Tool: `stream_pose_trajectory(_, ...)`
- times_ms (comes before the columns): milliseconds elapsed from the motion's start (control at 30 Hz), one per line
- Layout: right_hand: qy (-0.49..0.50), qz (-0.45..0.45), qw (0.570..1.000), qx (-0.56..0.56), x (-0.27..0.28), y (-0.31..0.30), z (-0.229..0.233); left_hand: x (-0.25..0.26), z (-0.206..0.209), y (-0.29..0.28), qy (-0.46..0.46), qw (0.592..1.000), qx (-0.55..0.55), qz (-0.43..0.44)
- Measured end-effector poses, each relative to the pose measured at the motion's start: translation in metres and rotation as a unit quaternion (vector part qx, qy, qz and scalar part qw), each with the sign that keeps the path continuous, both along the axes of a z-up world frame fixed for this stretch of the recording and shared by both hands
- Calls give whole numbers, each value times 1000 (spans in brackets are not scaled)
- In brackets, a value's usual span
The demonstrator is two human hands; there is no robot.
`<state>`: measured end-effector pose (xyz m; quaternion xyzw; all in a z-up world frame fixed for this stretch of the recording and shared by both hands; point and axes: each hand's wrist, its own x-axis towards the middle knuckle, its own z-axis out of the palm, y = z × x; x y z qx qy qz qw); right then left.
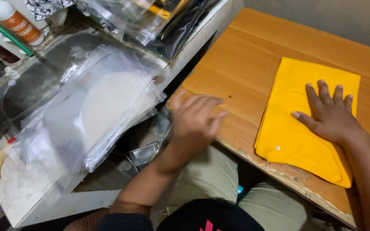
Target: The person folds a yellow t-shirt on a wooden table, aligning edges and smoothing the fabric. They then place the folded shirt into a clear plastic bag and seal it. The shirt remains on the table after packaging.
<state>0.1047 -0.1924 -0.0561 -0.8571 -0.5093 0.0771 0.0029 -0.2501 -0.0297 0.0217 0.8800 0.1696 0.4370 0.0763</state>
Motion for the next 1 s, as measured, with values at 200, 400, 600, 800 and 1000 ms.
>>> stream_pose_trajectory(200, 28, 56, 998, -18, 5, 2, 0, -78, 12, 45, 86, 961, 28, 262)
stream_pose_trajectory(400, 19, 67, 998, 6, 10, -2, -6, -102, -46, 122, 274, 878, -111, 376)
stream_pose_trajectory(600, 44, 58, 997, 2, 0, -4, 6, -101, -62, 121, 196, 897, 85, 387)
stream_pose_trajectory(800, 35, 81, 996, 5, 3, -5, 4, -84, -9, 46, 102, 961, 42, 255)
stream_pose_trajectory(1000, 55, 55, 997, 28, -7, -14, 14, -8, -10, -8, 8, 981, 191, 32)
